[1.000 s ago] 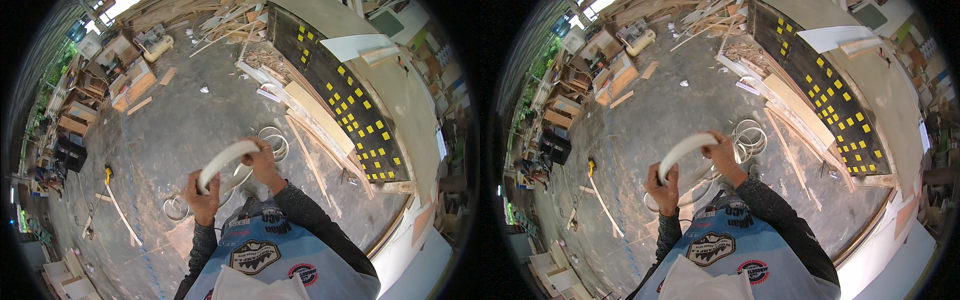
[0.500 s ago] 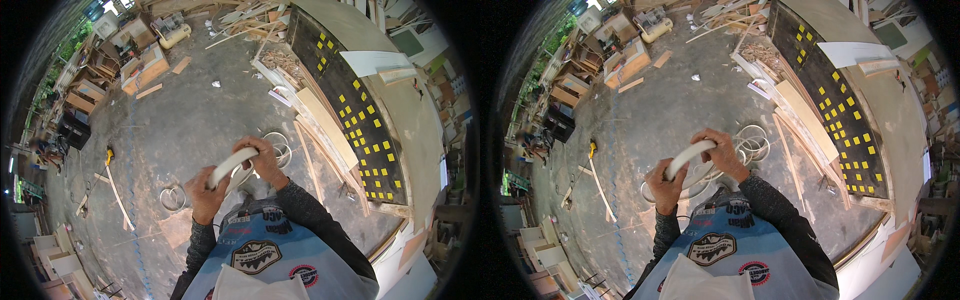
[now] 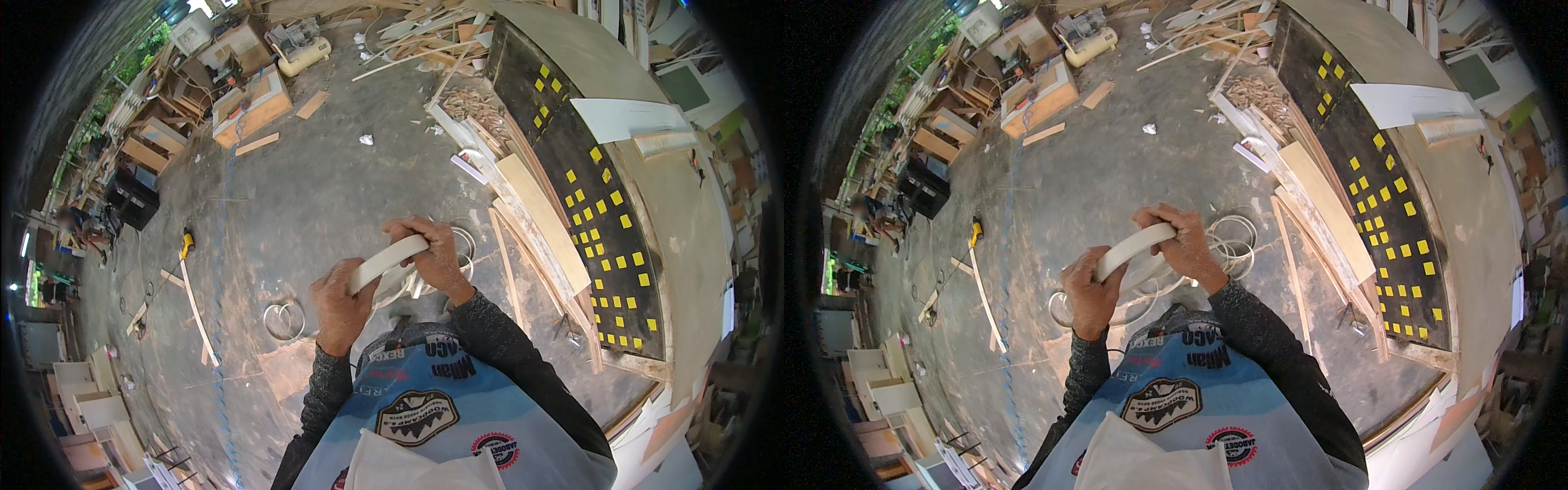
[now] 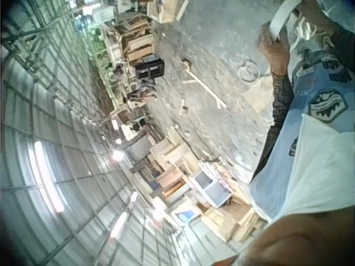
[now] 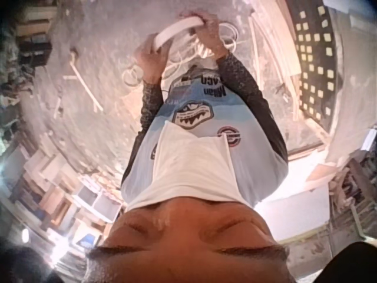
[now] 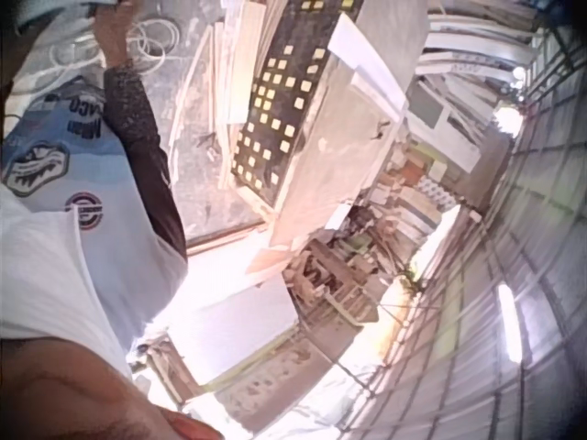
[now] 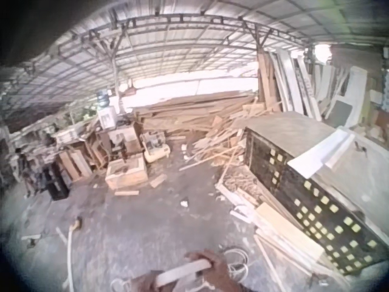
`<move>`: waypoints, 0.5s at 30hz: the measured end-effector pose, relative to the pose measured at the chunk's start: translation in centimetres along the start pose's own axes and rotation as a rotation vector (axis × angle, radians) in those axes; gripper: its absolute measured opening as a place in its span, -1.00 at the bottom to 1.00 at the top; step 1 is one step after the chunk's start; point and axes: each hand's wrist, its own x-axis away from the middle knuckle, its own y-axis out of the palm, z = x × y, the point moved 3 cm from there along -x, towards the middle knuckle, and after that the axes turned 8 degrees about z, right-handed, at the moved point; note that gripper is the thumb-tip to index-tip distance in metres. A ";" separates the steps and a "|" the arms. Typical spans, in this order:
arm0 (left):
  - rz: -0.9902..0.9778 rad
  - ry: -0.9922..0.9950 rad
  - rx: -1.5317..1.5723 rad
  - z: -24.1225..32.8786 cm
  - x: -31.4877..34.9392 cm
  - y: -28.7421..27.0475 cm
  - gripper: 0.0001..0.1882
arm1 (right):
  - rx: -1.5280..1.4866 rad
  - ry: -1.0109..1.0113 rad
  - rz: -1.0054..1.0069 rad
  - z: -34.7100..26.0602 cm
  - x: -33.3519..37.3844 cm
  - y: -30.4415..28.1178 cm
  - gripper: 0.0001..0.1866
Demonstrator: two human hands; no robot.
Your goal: The person uncoils a long strip of white edging material from a large roll, straightens it, and then rewinds it into a smaller, more manageable coil by hand.
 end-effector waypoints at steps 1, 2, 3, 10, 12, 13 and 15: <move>0.066 -0.100 0.037 -0.2 0.1 0.1 -0.81 | -0.158 0.088 0.097 0.3 0.0 -0.3 -0.87; 0.095 -0.158 0.064 -0.5 0.1 0.3 -0.84 | -0.338 0.152 0.199 0.7 0.2 -0.5 -0.86; 0.152 -0.239 0.148 -0.9 0.1 0.4 -0.87 | -0.354 0.161 0.196 1.0 0.2 -0.4 -0.85; 0.156 0.069 -0.124 1.6 -0.7 -0.1 -0.90 | 0.350 -0.339 0.290 -2.2 0.6 -1.4 -0.81; 0.108 0.119 -0.112 3.0 -1.0 -0.1 -0.80 | 0.117 -0.218 0.170 -3.0 0.5 -1.6 -0.83; 0.100 0.082 -0.070 3.4 -1.2 0.2 -0.78 | -0.106 -0.112 0.153 -3.0 0.3 -2.0 -0.83; 0.165 0.029 0.035 3.8 -1.9 0.3 -0.70 | -0.500 0.142 0.212 -2.4 0.1 -2.4 -0.84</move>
